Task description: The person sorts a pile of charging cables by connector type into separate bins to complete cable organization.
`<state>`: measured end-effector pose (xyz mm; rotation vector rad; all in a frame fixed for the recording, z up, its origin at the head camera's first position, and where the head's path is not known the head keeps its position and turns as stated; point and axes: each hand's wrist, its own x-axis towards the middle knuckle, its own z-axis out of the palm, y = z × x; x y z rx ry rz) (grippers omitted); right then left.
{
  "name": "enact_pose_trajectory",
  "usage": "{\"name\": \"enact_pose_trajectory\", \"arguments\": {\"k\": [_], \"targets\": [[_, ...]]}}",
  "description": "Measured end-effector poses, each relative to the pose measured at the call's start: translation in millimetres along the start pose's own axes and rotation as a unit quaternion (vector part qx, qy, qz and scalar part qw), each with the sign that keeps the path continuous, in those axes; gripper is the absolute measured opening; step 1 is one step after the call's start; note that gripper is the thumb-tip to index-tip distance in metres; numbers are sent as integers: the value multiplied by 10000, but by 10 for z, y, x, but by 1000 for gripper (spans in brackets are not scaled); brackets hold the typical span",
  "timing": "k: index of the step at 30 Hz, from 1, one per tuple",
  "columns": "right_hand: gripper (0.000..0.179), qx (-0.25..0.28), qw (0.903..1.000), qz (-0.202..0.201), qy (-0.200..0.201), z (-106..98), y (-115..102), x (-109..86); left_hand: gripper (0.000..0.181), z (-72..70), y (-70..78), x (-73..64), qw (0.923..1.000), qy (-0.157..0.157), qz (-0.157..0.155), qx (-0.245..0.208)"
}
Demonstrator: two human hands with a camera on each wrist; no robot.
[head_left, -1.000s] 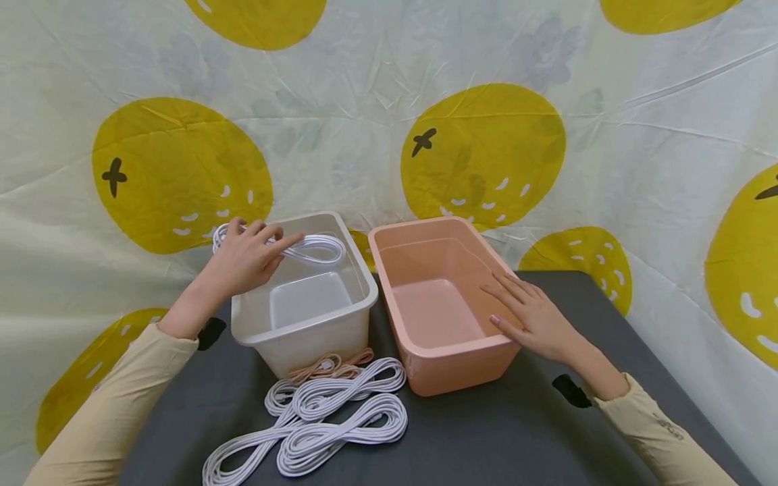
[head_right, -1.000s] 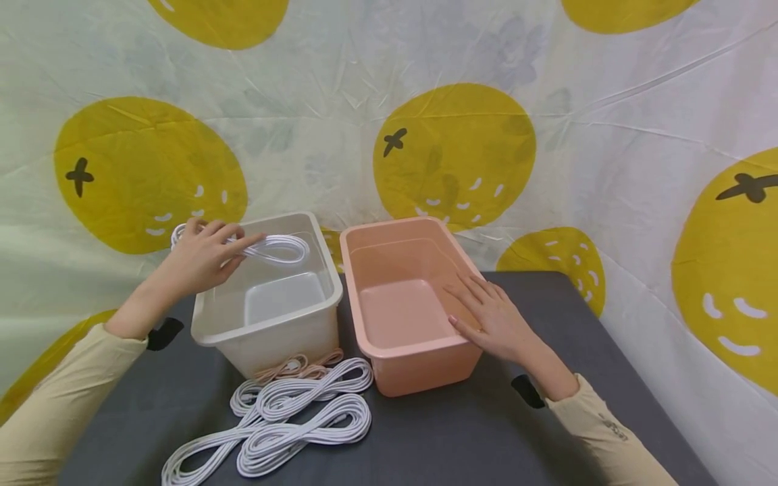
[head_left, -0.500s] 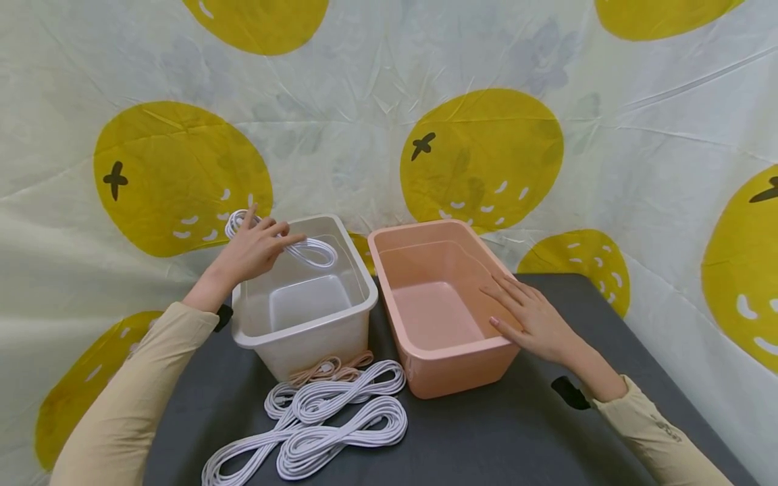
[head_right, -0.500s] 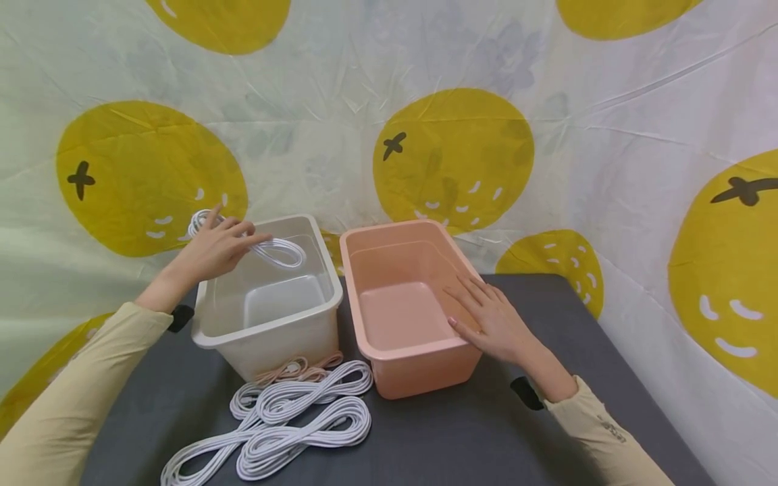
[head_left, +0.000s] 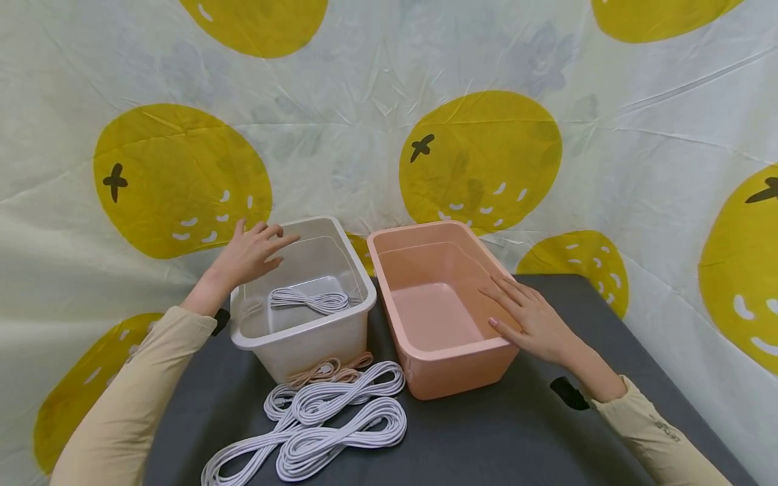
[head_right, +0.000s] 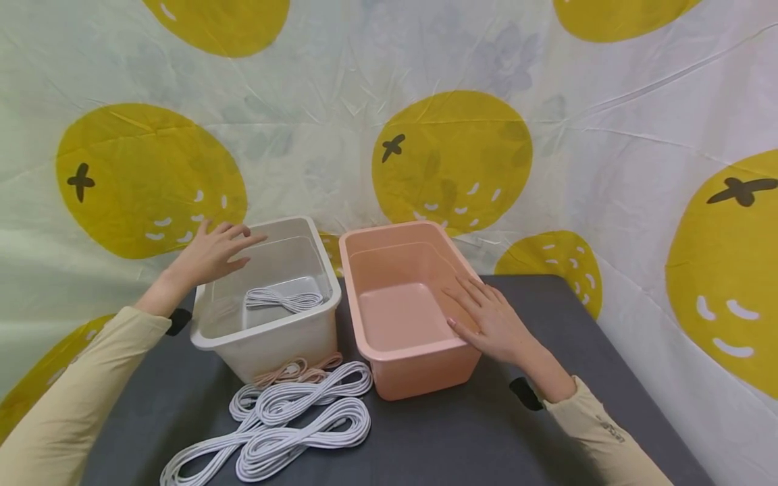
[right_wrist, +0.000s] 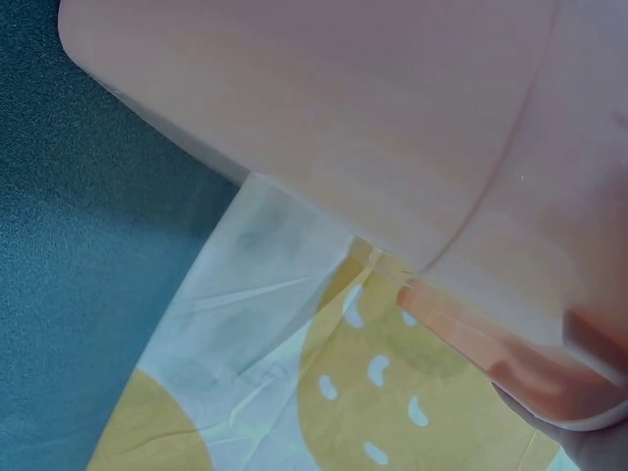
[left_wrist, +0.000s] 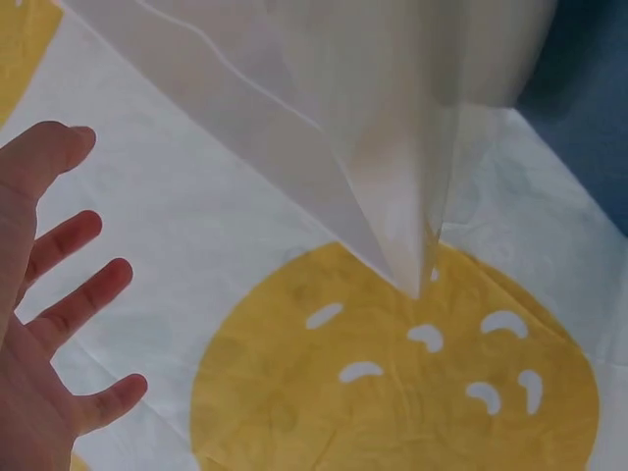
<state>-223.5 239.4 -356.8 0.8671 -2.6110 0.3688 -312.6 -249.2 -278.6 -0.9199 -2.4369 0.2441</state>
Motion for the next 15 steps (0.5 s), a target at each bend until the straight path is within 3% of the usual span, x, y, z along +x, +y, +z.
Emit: {"name": "enact_pose_trajectory", "arguments": {"k": [8, 15], "targets": [[56, 51, 10000, 58, -37, -8, -2, 1, 47, -81, 50, -47, 9999, 87, -93, 1], [57, 52, 10000, 58, -46, -15, -14, 1, 44, -189, 150, -144, 9983, 529, 145, -209]]}}
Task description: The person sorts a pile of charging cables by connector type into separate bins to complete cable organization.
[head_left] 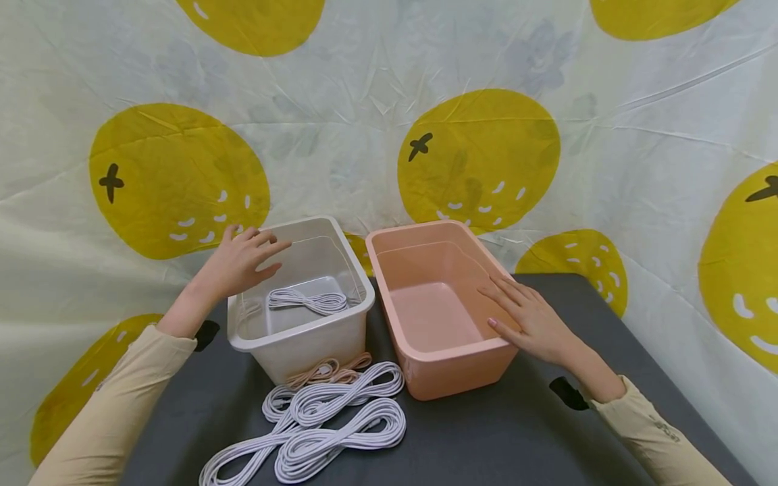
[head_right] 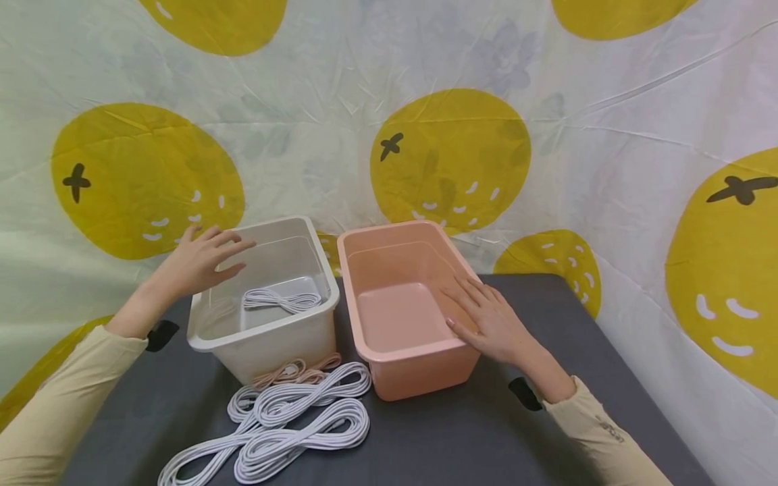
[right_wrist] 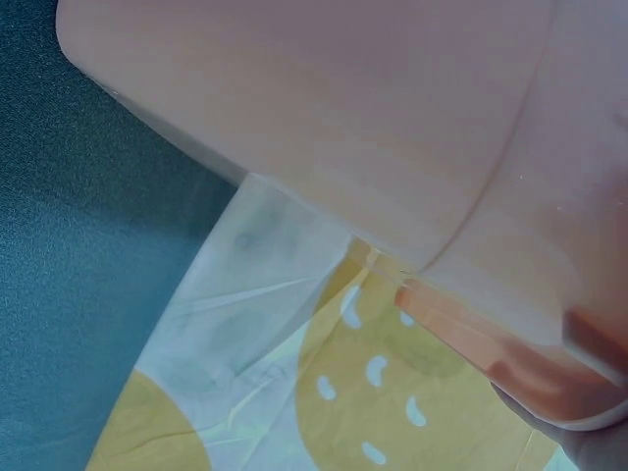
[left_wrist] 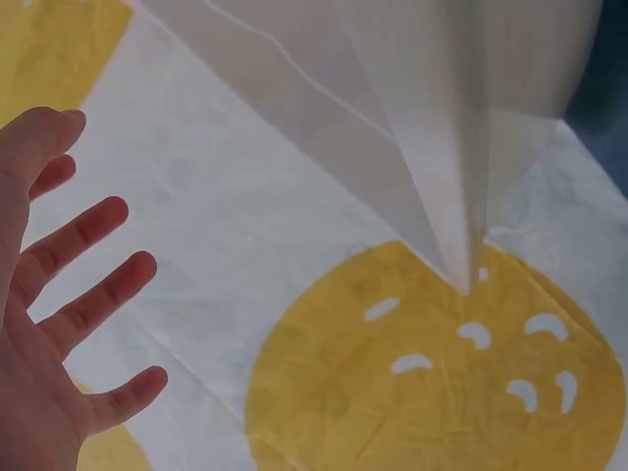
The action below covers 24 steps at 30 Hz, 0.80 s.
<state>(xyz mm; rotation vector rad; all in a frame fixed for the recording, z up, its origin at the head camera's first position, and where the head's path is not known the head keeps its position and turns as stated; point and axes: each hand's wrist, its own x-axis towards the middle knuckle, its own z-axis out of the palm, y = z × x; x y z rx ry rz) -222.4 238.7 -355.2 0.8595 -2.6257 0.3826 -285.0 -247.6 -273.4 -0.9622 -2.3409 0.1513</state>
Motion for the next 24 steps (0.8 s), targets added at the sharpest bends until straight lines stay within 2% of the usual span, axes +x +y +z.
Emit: {"name": "enact_pose_trajectory", "arguments": {"k": [4, 11, 15, 20, 24], "targets": [[56, -1, 10000, -2, -3, -1, 3, -2, 42, -37, 93, -63, 9996, 222, 139, -50], [58, 5, 10000, -40, 40, 10, 13, -2, 41, -83, 272, -142, 9984, 433, 338, -143], [60, -11, 10000, -23, -7, 8, 19, -6, 31, -113, 356, -182, 9972, 584, 431, -159], [60, -33, 10000, -5, -1, 11, 16, -3, 57, -146, 482, -244, 9958, 766, 493, -118], [59, -32, 10000, -10, -1, 11, 12, -1, 54, -178, 578, -287, 9949, 827, 570, -122]]}}
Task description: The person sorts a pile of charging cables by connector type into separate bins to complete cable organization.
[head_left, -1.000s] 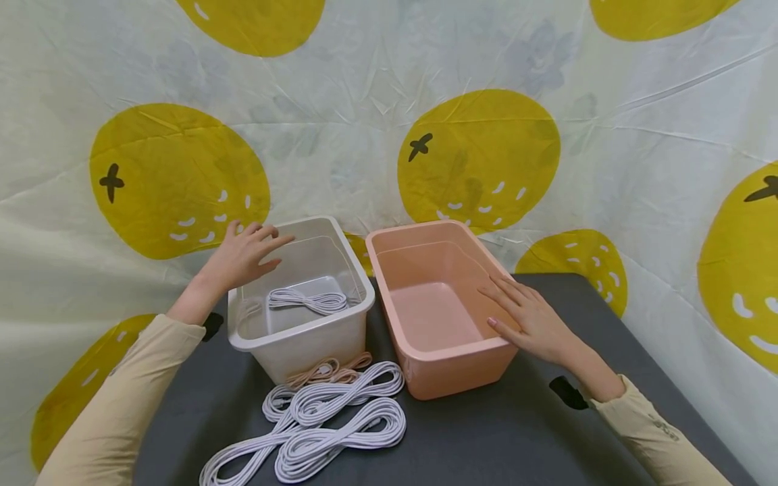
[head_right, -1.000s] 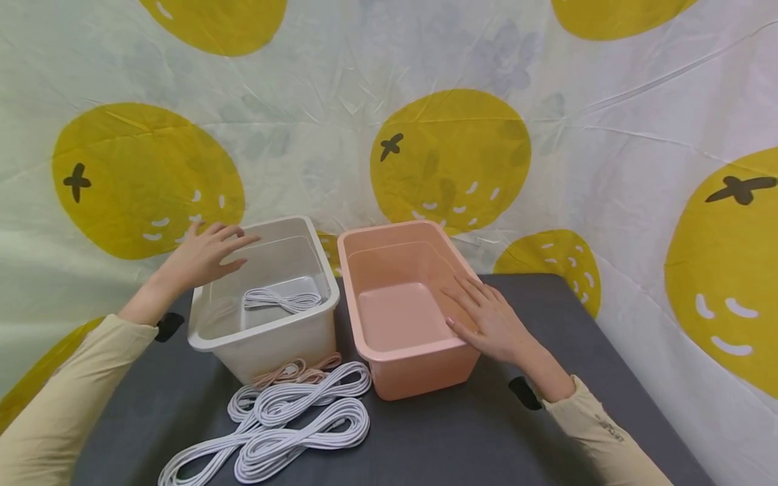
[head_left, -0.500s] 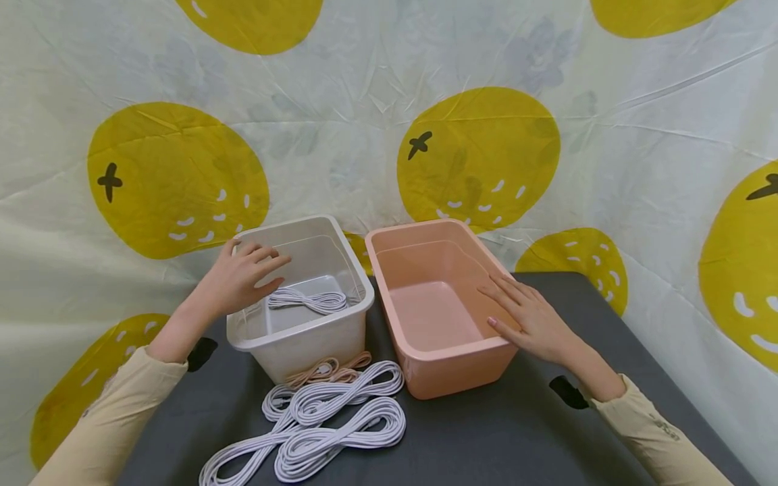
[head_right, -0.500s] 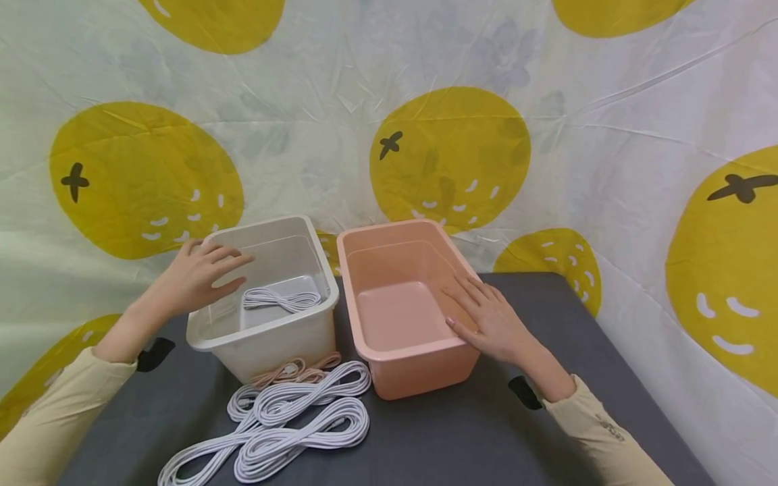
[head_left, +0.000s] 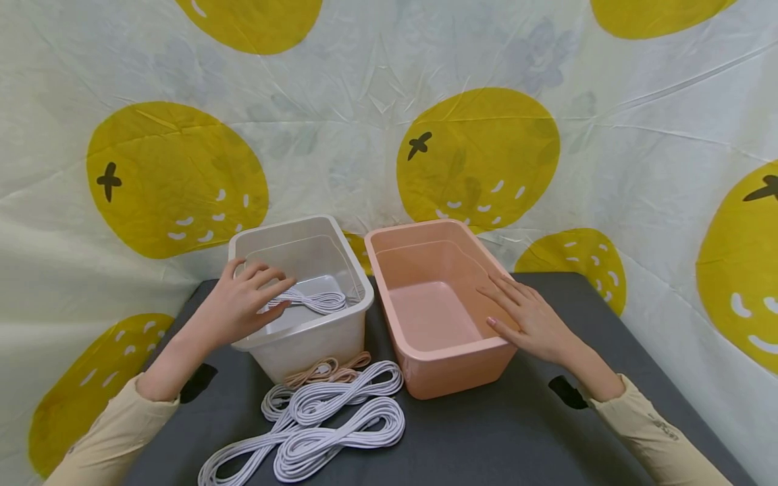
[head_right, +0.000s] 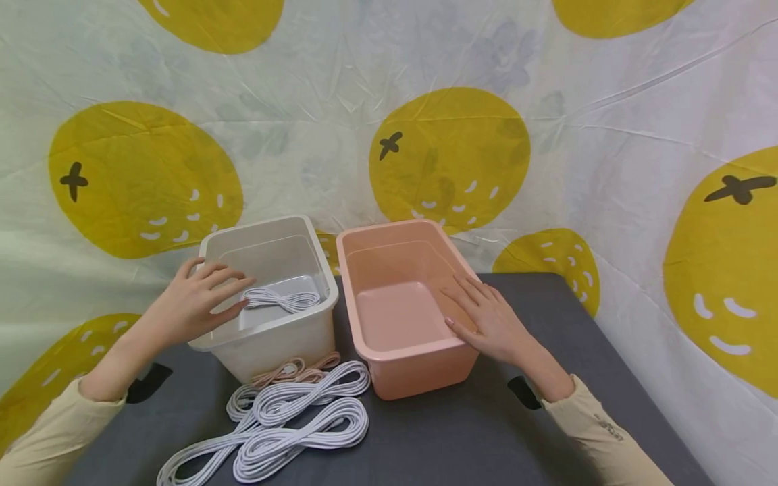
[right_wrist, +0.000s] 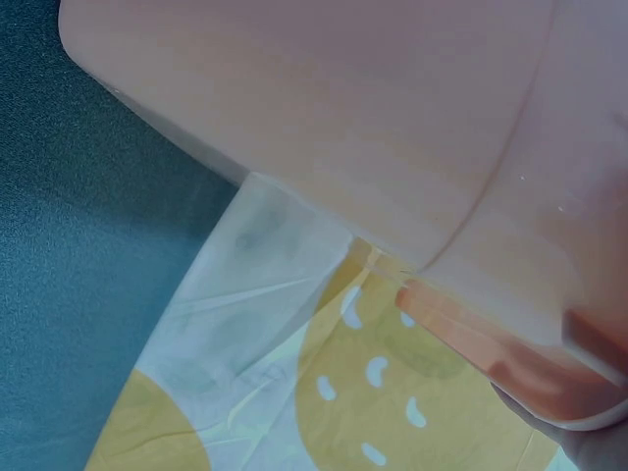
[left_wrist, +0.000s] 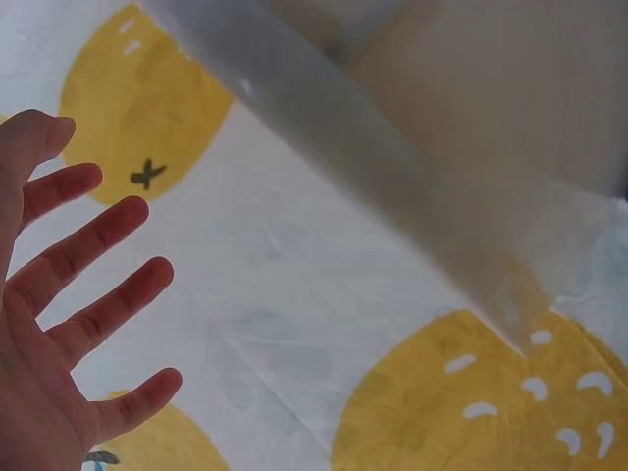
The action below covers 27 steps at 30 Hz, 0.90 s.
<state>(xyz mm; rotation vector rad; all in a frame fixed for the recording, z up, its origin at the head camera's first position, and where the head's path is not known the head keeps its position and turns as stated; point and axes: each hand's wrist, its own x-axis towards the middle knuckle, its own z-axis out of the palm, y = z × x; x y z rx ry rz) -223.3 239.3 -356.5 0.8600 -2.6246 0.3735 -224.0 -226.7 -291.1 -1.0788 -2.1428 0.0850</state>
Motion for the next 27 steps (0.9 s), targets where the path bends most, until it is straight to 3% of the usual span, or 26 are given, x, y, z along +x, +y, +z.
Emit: {"name": "enact_pose_trajectory", "arguments": {"k": [11, 20, 27], "targets": [[59, 34, 10000, 8, 0, -4, -1, 5, 44, -48, 283, -3, 9974, 474, 445, 308], [60, 17, 10000, -53, 71, 4, 2, 3, 45, -47, 603, -55, 9971, 113, 567, 488], [59, 68, 10000, 8, 38, 10, 8, 0, 43, 18, 823, -130, 9978, -88, 641, 127]]}}
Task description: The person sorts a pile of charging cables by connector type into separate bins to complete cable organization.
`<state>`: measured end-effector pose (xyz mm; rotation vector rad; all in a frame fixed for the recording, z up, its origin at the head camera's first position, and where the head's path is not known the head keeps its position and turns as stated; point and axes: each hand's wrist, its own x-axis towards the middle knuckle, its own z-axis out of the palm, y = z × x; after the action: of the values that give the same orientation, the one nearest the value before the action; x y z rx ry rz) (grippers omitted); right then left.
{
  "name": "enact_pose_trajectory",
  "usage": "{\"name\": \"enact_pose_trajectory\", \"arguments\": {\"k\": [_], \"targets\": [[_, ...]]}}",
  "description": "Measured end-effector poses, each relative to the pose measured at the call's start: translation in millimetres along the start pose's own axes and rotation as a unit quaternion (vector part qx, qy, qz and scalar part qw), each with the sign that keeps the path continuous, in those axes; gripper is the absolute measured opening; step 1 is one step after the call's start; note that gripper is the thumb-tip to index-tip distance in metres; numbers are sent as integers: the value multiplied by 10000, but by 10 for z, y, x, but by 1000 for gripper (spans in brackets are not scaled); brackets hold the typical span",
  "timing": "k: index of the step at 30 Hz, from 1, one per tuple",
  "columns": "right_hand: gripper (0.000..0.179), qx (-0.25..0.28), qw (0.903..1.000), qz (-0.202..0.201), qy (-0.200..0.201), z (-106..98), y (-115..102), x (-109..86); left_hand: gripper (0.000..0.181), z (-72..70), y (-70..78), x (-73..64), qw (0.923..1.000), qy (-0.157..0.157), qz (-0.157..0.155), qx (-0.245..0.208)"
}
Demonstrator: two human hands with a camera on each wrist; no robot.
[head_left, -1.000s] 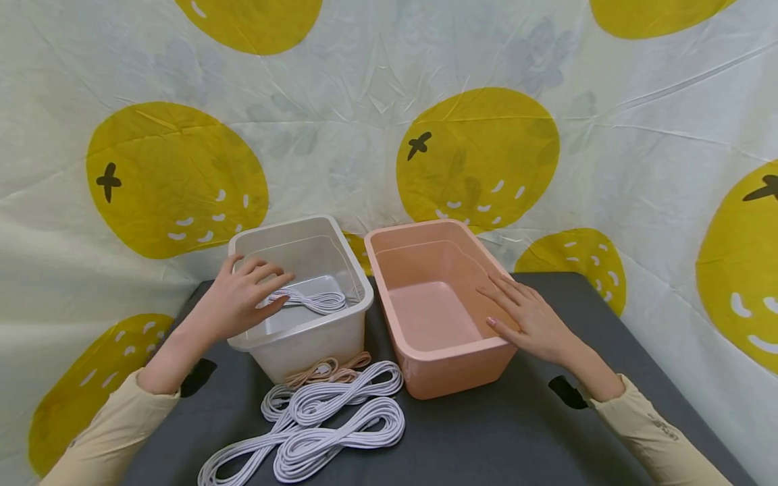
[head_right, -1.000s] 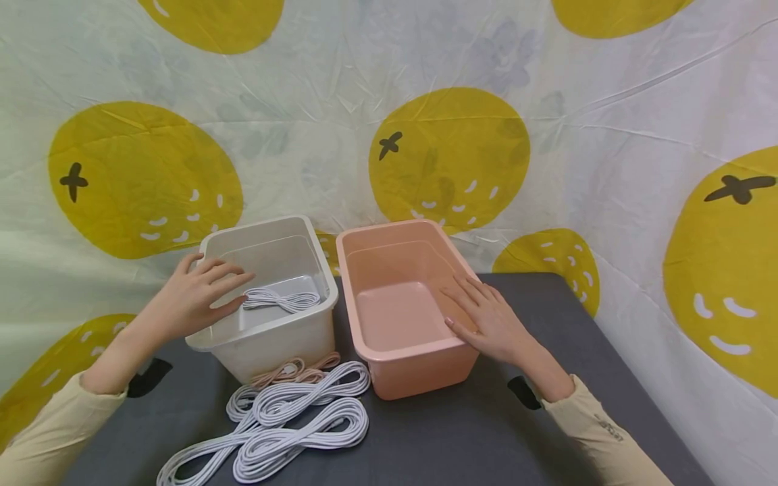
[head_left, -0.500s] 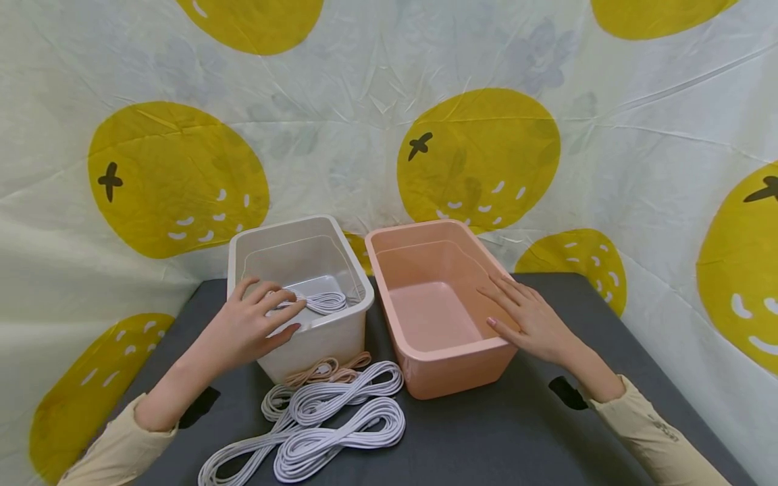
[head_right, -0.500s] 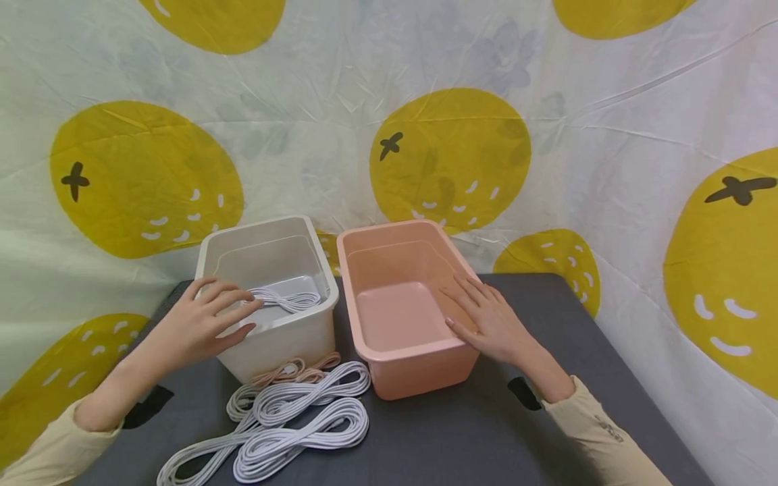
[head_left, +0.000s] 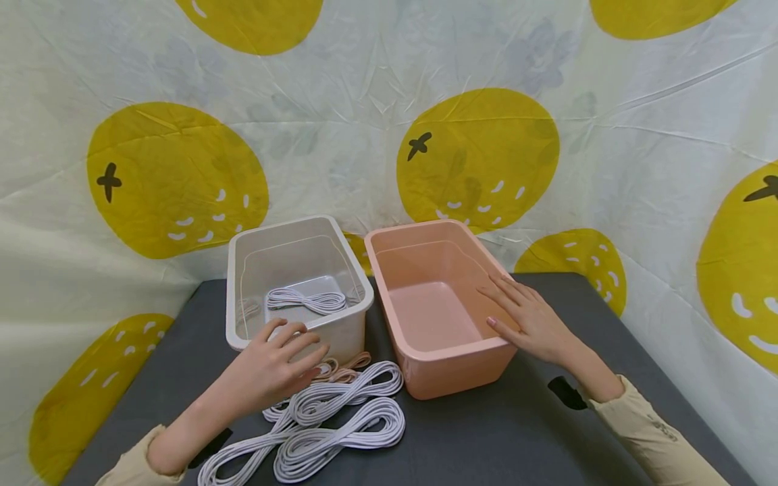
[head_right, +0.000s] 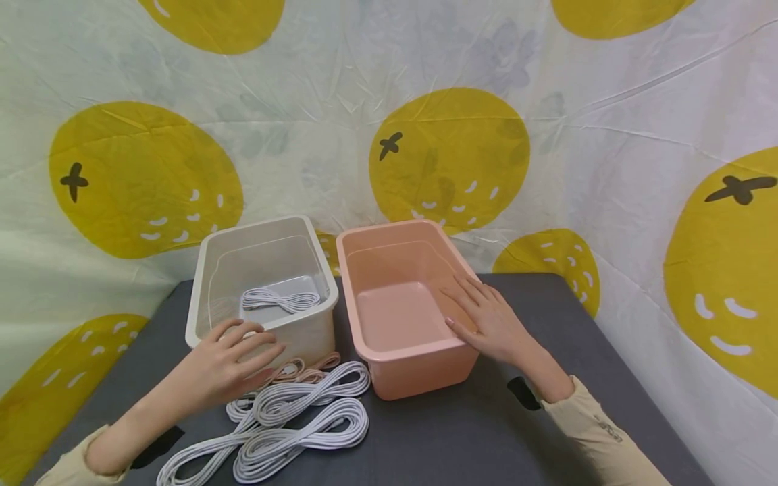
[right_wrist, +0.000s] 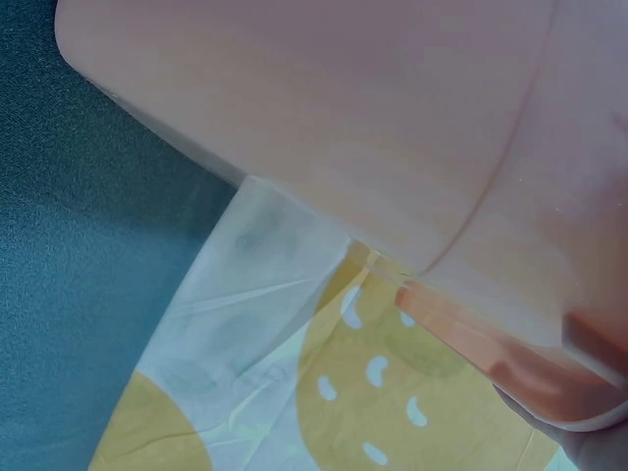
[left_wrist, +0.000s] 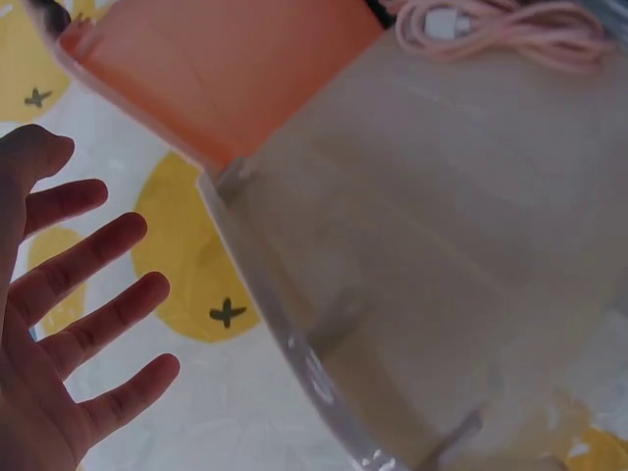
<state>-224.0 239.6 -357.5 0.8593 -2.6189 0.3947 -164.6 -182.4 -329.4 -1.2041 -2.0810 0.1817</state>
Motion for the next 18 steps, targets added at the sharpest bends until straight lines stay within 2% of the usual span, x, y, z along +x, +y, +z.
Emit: {"name": "enact_pose_trajectory", "arguments": {"k": [7, 14, 18], "targets": [[58, -15, 10000, 7, 21, 1, -3, -2, 42, 108, 161, -74, 9995, 75, 86, -281], [58, 22, 10000, 6, 23, -5, -10, -3, 34, 249, 308, -164, 9984, -74, 84, -558], [57, 15, 10000, -30, 53, -4, -6, -1, 35, 350, 406, -210, 9983, -156, 132, -552]]}}
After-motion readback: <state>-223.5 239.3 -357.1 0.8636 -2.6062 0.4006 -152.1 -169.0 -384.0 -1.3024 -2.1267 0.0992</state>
